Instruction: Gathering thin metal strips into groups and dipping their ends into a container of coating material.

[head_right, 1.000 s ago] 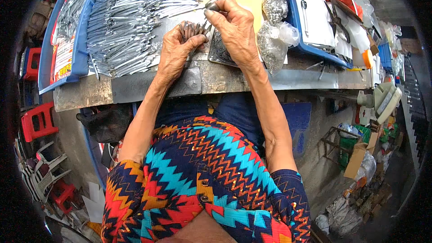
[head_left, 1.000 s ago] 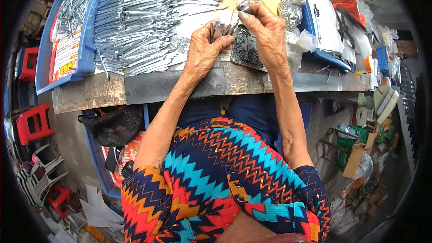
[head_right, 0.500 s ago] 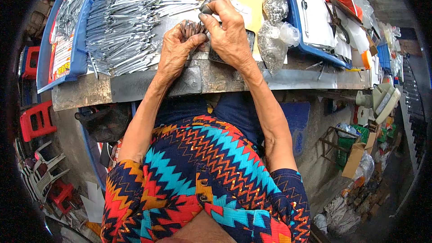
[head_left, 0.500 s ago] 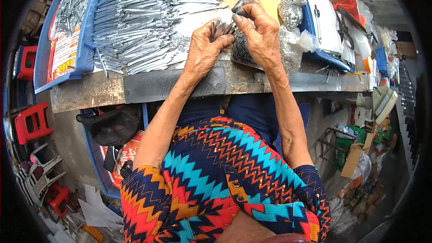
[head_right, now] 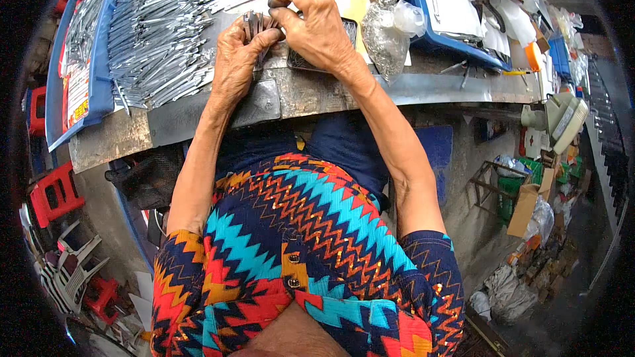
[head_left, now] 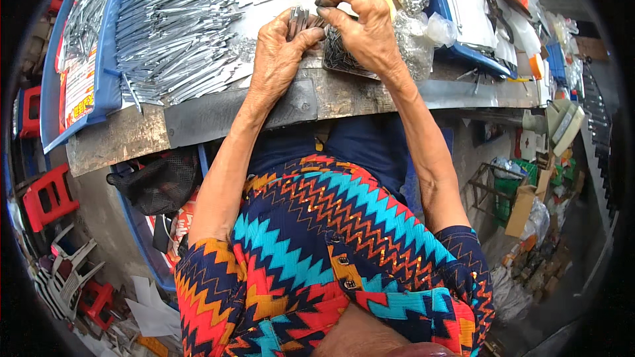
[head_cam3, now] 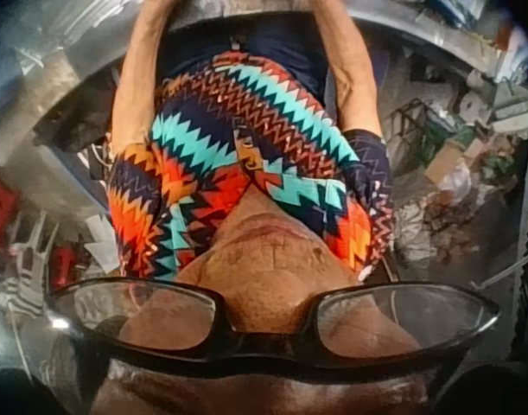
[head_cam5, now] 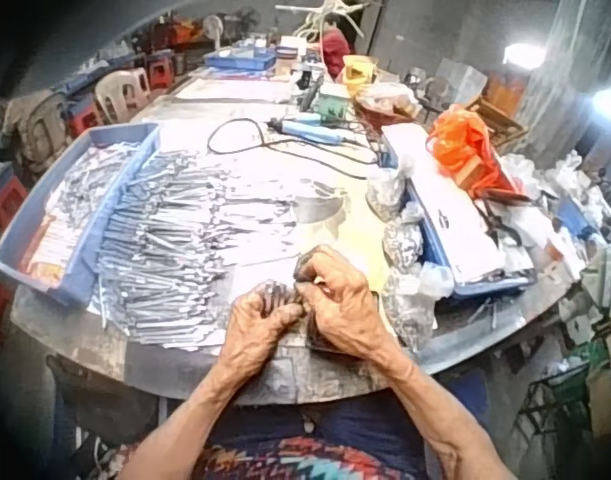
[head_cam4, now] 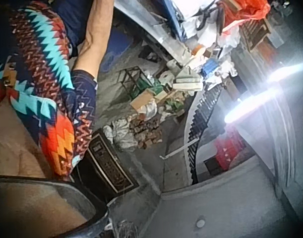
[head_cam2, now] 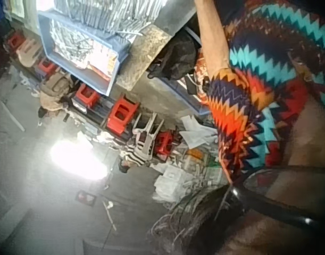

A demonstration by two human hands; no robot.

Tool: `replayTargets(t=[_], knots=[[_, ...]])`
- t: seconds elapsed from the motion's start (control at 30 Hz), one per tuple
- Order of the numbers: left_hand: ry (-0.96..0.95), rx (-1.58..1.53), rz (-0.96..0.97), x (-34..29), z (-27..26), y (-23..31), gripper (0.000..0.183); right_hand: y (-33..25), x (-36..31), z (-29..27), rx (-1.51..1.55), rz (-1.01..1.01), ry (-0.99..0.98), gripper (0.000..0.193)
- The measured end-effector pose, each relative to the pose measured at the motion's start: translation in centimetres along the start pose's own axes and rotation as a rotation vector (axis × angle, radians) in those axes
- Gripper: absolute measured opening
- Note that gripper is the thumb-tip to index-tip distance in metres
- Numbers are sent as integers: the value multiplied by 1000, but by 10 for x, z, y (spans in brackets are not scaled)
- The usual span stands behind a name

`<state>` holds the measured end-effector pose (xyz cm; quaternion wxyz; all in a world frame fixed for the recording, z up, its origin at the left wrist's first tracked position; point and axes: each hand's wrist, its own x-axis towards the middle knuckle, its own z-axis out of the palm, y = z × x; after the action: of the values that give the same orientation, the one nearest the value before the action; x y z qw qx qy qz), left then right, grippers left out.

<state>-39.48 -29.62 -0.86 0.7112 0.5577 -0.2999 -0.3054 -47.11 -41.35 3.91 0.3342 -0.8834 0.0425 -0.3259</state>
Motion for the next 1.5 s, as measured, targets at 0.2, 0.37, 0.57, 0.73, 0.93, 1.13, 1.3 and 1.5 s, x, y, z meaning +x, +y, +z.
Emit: replayTargets(t=[0.2, 0.37, 0.57, 0.73, 0.93, 1.13, 1.3, 1.5], knots=[[-7, 43, -24, -2, -1, 0, 10, 4, 9, -8, -55, -94, -110, 7], [1, -13, -25, -2, -2, -7, 13, 4, 16, -15, 33, -66, -244, 7], [36, -61, -50, -4, 0, -1, 15, 5, 13, -22, 104, 83, -299, 11], [43, 4, -49, -4, 1, 2, 15, 1, 12, -21, 170, 154, -219, 10], [43, -26, -40, -3, -2, -3, 14, -4, 14, -13, 95, -17, -149, 7], [53, 7, -32, -3, -4, -5, 14, -2, 11, -15, 78, -31, -74, 8], [44, -51, -22, -3, -3, -5, 15, 8, -28, -43, -132, 242, -52, 14], [41, -89, -10, -2, -2, -6, 14, 23, -64, -38, -312, 336, -188, 16]])
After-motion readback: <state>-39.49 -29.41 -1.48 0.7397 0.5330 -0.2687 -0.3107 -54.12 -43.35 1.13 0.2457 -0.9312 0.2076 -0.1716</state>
